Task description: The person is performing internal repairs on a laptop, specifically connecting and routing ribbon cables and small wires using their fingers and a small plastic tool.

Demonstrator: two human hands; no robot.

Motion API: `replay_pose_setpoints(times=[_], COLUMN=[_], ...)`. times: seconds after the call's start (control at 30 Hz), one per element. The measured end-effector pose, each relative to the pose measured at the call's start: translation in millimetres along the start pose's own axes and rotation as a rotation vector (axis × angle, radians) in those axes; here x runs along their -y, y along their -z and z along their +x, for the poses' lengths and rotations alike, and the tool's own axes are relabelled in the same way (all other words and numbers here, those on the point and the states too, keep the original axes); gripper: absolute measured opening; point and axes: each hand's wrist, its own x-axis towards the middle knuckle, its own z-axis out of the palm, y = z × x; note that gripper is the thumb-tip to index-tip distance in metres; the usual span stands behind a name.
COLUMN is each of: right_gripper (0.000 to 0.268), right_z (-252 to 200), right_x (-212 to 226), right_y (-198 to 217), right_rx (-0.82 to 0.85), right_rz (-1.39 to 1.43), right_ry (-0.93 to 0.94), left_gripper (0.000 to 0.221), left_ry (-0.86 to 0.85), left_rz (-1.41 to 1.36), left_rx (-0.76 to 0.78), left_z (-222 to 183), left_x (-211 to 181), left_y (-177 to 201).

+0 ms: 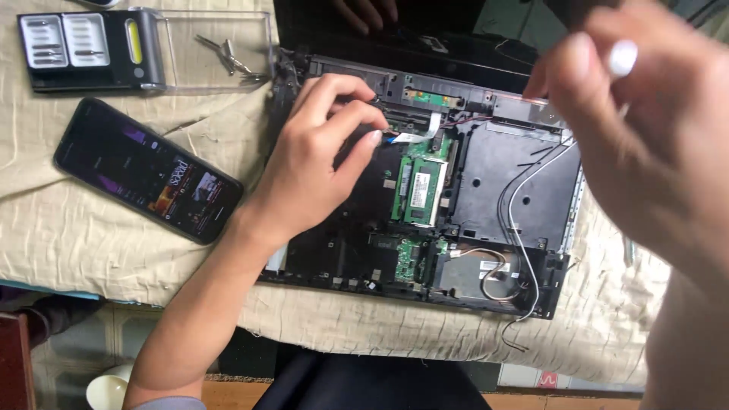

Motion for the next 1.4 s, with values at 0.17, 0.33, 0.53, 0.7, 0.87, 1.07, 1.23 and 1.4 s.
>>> replay_pose_setpoints(times=[0.17, 0.33, 0.53, 0.7, 0.87, 1.07, 1.23, 1.4], right_gripper=[0.032, 0.023, 0.020, 0.020, 0.013, 0.010, 0.012, 0.013], right_z=[2, 5, 4, 12, 8, 4, 3, 4], right_x=[10, -12, -19, -13, 1, 1, 5, 7], right_y=[-53, -88, -104, -93, -85, -86, -85, -88], right_rx=[0.158, 0.049, -0.037, -0.001, 0.120, 0.094, 0.118, 0.123], right_rz=[0.284, 0.388, 0.432, 0.237, 0.216, 0.110, 0.099, 0.091], right_ry=[-0.104, 0.018, 0.148, 0.237, 0.235, 0.241, 0.260, 0.253], left_gripper=[0.005, 0.009, 0.010, 0.015, 0.013, 0.007, 0.007, 0.008], left_ry=[-0.003, 0.009, 0.021, 0.031, 0.023, 0.013, 0.003, -0.004], left_rz=[0.049, 0.081, 0.096, 0.114, 0.133, 0.135, 0.133, 0.139], left_rx=[0.026, 0.039, 0.067, 0.070, 0.087, 0.104, 0.099, 0.096], left_z=[4, 5, 5, 8, 8, 8, 7, 5], left_x=[-1, -2, -4, -3, -2, -2, -1, 0], left_y=[0, -1, -1, -1, 0, 0, 0, 1])
